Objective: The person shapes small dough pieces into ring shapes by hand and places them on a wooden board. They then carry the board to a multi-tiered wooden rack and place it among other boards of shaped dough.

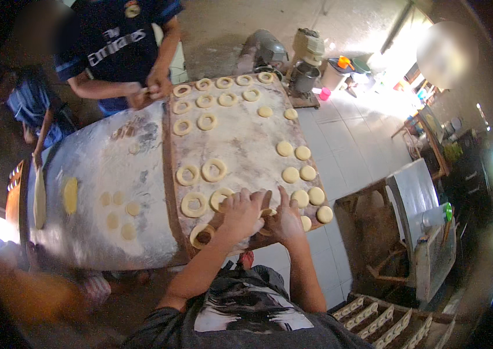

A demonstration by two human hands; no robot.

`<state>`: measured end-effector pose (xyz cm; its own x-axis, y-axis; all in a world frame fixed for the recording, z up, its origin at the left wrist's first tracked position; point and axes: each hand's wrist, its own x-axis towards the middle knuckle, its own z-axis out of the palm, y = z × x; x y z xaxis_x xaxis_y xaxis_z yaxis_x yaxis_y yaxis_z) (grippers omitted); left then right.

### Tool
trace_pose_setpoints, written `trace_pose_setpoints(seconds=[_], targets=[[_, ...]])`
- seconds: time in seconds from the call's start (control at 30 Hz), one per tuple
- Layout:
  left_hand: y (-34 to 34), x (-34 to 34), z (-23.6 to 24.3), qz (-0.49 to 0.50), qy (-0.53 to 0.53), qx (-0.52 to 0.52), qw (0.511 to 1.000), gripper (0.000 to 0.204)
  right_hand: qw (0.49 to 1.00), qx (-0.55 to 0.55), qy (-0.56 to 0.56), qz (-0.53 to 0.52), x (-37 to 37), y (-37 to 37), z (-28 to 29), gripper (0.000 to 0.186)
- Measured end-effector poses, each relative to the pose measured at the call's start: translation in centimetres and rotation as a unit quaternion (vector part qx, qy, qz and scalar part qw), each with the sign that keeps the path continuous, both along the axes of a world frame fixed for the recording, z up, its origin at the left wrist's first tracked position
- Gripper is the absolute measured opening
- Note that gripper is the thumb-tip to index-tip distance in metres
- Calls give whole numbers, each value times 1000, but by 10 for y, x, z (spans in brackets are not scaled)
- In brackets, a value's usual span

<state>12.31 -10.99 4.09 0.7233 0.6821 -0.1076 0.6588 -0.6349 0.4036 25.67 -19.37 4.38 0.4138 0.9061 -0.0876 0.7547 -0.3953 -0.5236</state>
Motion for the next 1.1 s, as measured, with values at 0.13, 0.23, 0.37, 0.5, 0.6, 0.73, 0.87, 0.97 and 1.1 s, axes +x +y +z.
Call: trace_pose_setpoints(seconds=[0.13, 0.23, 0.37, 0.5, 0.6, 0.73, 0.87, 0.97, 1.1], targets=[[-6, -27, 0, 47, -104, 15, 993, 72, 996, 53, -56, 37, -21, 8, 4, 78], [1, -91, 13, 137, -161, -25, 977, 66, 996, 50, 29, 68, -68, 43, 33, 58], [0, -206, 6, 304, -141, -1, 942, 58, 943, 59, 149, 291, -180, 112, 14, 26], [2, -298, -41, 468, -195, -10, 862, 42, 903, -85, -36, 420, -295, 195, -43, 31], [15, -330, -49, 496, -196, -11, 846, 35, 926, -101, -77, 356, -340, 210, -61, 32], [35, -354, -44, 536, -188, -122, 814, 36, 910, -129, 109, 379, -358, 212, -46, 33], [50, -379, -9, 508, -329, -230, 762, 32, 844, -83, 374, 376, -346, 203, -23, 34], [52, -390, 34, 444, -359, -155, 806, 28, 823, -67, 457, 331, -347, 188, 22, 35], [57, -398, 53, 383, -394, -137, 824, 21, 821, 26, 491, 291, -356, 177, 35, 51]])
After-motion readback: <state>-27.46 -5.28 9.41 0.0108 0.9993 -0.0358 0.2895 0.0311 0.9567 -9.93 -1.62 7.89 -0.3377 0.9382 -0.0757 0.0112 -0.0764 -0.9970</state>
